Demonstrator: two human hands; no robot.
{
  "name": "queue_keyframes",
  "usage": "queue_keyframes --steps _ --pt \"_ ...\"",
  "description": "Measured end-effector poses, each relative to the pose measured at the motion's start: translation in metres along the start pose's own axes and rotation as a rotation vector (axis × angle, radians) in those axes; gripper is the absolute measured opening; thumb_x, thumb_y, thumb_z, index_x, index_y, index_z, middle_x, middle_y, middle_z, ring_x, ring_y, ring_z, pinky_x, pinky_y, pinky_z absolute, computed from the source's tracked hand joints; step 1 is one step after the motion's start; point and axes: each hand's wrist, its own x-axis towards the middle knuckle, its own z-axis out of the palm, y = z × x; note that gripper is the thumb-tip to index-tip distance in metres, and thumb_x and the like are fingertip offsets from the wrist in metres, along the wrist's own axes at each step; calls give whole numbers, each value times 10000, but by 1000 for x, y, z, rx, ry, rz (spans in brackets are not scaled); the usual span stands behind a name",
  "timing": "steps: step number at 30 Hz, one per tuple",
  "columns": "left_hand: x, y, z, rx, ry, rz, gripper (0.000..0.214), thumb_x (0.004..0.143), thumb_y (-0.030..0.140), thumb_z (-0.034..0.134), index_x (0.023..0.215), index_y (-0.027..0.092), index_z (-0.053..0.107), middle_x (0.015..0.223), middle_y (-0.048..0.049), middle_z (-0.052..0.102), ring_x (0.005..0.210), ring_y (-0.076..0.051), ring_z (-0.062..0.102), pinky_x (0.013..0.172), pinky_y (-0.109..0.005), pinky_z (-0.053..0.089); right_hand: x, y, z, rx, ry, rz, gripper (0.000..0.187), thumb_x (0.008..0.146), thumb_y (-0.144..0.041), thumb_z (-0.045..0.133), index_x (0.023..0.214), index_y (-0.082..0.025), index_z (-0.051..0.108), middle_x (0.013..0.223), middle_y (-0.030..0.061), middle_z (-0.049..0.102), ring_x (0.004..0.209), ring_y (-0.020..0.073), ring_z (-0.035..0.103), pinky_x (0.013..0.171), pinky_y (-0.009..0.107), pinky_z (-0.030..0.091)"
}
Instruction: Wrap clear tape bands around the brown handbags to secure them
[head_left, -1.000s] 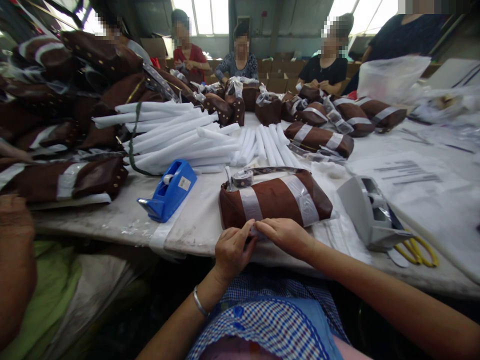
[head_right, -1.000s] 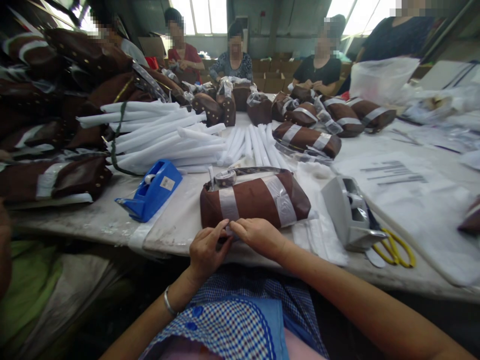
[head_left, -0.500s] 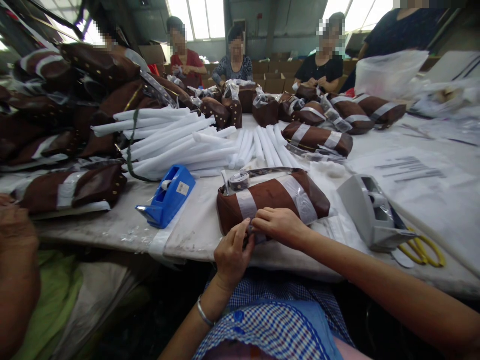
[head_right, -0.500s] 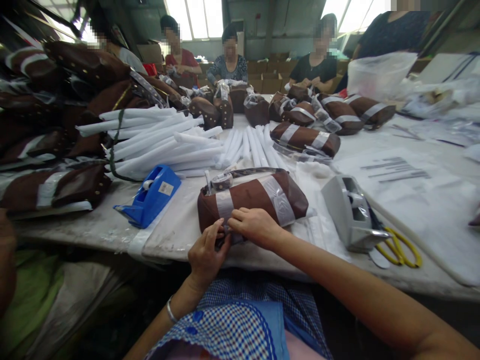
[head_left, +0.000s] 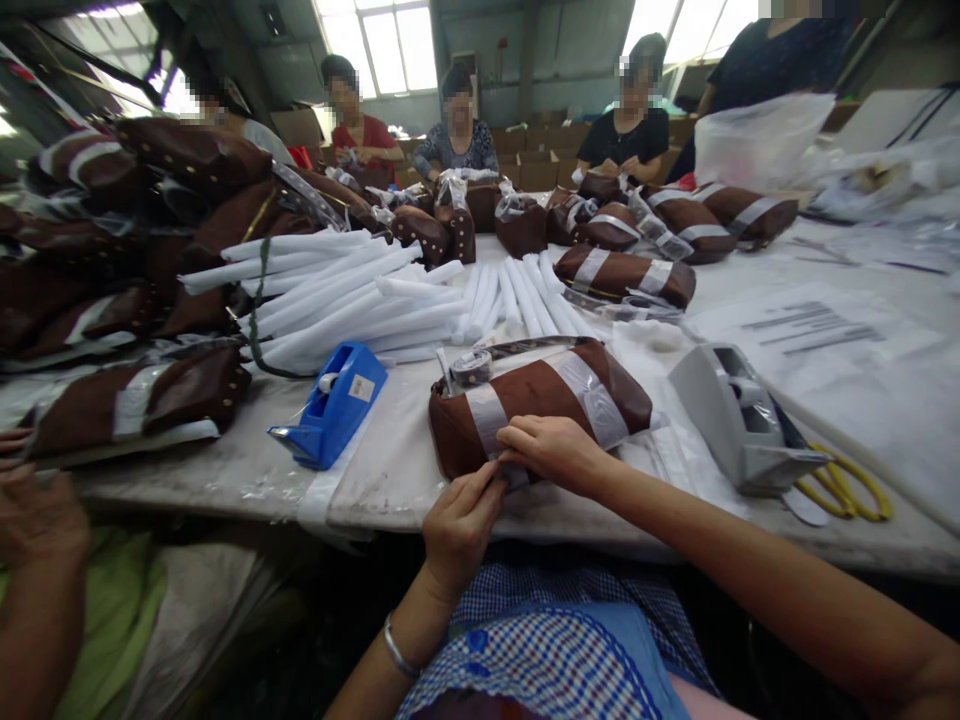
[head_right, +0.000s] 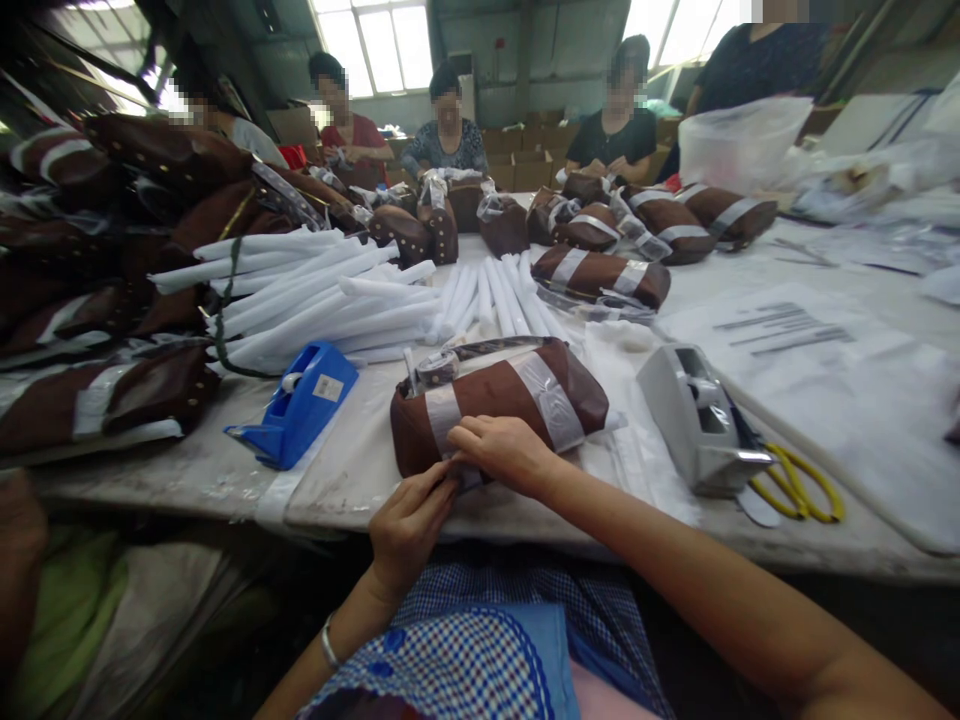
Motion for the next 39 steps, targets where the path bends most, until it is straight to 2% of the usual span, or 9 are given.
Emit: queue_keyframes --steps 6,12,15,19,24,29,33,39 --pt "6 6 -1 43 -23 -34 289 901 113 639 1175 193 685 1197 -32 725 1018 -183 680 902 -309 577 -2 -3 1 17 31 -20 170 1013 -305 501 962 -198 622 882 21 630 754 156 564 643 280 349" --pt "12 12 -4 72 -54 -94 213 920 169 631 1119 198 702 1177 -21 735 999 -179 683 884 -307 570 -18 7 -8 61 28 16 191 1004 -187 488 1119 -217 638 1032 22 677 831 151 627 662 260 391" --pt "13 13 -4 76 -64 -115 193 923 182 628 1097 207 707 1169 -20 738 994 -179 686 880 -305 565 -26 11 -11 61 88 60 181 1014 -286 511 1116 -224 647 1004 17 696 810 147 646 648 264 393" --pt "11 13 -2 71 -67 -154 182 916 183 637 1078 224 711 1173 -13 734 994 -172 688 888 -299 560 -28 5 -11 121 135 131 293 958 -477 586 1083 -219 649 977 19 698 806 155 655 659 271 395" --pt "10 12 0 87 -19 -130 239 904 146 643 1128 212 693 1186 -38 726 1008 -175 695 912 -299 561 -18 -4 -10 101 79 227 179 942 -401 632 970 -224 643 933 2 675 773 154 640 623 284 341" --pt "9 9 -2 38 -38 -17 326 907 82 606 1193 221 678 1147 -30 746 980 -173 694 883 -299 584 -8 -5 -8 124 52 265 238 939 -457 624 907 -221 619 899 -8 656 721 138 617 582 290 281" --pt "8 6 -3 32 -64 -31 320 910 97 607 1195 221 687 1143 -32 749 953 -174 693 855 -305 603 -7 -6 -5 105 72 281 295 949 -501 589 875 -217 616 872 -4 648 688 139 597 575 298 269" --pt "5 7 0 70 -69 -38 408 916 94 599 1299 230 628 1212 -39 723 1002 -187 693 870 -325 605 -16 -9 -3 62 129 287 276 976 -461 558 871 -218 633 847 0 650 653 136 572 591 300 291"
